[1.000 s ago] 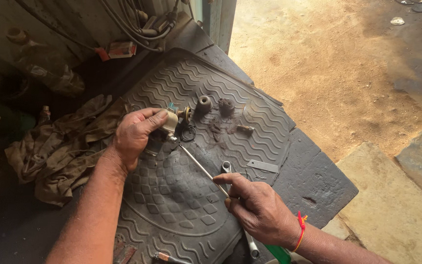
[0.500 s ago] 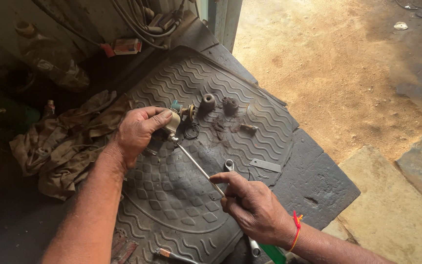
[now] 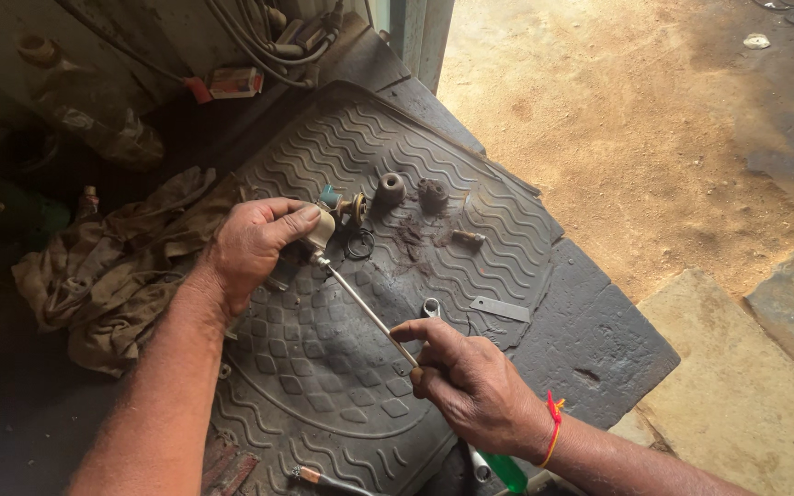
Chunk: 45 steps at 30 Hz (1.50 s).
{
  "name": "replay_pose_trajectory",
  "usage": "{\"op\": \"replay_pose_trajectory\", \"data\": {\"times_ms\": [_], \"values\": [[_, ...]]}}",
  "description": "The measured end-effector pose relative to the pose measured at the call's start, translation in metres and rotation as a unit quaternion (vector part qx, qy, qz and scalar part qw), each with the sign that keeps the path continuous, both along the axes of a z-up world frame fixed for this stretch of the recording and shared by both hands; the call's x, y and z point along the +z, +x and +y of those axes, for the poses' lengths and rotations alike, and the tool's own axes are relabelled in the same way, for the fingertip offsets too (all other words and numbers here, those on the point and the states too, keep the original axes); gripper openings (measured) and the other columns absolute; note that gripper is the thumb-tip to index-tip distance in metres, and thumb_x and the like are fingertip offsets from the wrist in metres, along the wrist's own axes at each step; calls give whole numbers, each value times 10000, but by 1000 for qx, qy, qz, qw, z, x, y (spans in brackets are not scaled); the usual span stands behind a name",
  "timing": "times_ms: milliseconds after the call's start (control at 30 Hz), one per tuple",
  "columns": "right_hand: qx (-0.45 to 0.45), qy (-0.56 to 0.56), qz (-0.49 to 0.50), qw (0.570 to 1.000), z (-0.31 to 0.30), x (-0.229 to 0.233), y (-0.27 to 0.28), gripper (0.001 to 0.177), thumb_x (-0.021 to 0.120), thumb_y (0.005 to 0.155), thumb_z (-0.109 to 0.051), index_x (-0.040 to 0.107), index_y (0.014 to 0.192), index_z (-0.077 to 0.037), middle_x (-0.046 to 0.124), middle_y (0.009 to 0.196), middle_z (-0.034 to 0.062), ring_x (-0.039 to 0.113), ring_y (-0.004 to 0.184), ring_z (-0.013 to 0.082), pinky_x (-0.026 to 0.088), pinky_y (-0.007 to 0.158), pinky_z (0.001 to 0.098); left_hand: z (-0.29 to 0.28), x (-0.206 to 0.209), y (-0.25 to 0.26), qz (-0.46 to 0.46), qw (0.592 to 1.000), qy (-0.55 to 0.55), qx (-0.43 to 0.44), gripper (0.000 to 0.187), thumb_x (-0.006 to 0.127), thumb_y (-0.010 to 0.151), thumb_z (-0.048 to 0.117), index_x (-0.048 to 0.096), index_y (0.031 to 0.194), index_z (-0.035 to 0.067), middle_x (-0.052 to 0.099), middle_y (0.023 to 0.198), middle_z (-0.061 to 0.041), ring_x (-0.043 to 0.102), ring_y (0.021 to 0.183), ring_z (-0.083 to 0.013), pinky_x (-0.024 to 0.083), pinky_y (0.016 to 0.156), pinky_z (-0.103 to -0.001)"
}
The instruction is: The person disassembles small mechanical components on a rubber mat using a wrench, screwdriver, and metal file. They remove parts, clean internal surfaces, and separate components while working in a workshop setting.
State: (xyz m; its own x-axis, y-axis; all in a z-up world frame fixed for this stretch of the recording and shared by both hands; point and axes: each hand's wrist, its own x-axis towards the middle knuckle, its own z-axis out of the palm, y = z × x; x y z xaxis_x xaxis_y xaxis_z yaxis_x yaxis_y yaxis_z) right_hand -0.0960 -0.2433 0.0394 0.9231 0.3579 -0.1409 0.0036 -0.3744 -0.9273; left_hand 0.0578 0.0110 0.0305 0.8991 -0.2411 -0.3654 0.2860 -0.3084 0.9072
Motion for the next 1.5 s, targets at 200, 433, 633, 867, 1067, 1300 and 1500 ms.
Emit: {"op": "replay_pose_trajectory", "data": {"times_ms": [200,433,633,867,1067,1300,1500], "values": [[-1,17,74,997,1,-2,3,433,563,894,-46,592,1323,-95,739,708,37,695,611,96,548,582,285,-3,-7,2,35,999,-41,-1,371,647,918,364,785,1061,50,740,910,-24,620,844,-117,500,799,-303],[-44,120,256,958,1,-14,3,399,592,937,-95,577,1335,-91,703,714,42,565,496,86,456,457,252,-15,-3,-2,-18,998,45,-47,369,661,913,370,790,1038,47,752,876,4,630,809,-78,499,771,-264],[-19,102,245,964,5,-26,5,389,606,950,-122,611,1335,-74,709,730,34,584,503,80,473,468,247,-15,3,-3,-4,997,57,-56,400,660,916,398,793,1036,41,744,867,-12,630,806,-101,504,763,-284],[-26,19,170,985,12,-21,7,306,634,914,-129,674,1216,-103,710,651,38,626,484,109,505,461,288,-32,15,-16,-44,970,212,-114,418,687,857,459,776,1088,123,775,933,-2,696,873,-120,528,801,-304],[-28,-71,-61,995,5,-20,-3,236,716,894,-174,675,1105,-77,727,722,102,726,618,240,556,559,354,-36,0,-30,-97,980,141,-99,477,856,700,350,749,1075,75,797,930,-48,730,867,-149,573,802,-320],[-46,-315,-22,948,-21,-10,-6,297,776,824,-339,638,938,-101,697,727,141,709,704,345,547,631,464,-37,-26,-40,-116,981,152,-42,502,893,656,269,724,1091,83,789,950,-56,748,879,-164,589,800,-329],[-73,-288,-95,950,-25,-30,-1,198,704,843,-231,618,918,-70,665,636,152,691,668,372,539,624,488,-42,-27,-47,-129,979,155,0,483,868,655,270,727,1083,98,796,952,-63,763,882,-189,596,805,-340]]}}
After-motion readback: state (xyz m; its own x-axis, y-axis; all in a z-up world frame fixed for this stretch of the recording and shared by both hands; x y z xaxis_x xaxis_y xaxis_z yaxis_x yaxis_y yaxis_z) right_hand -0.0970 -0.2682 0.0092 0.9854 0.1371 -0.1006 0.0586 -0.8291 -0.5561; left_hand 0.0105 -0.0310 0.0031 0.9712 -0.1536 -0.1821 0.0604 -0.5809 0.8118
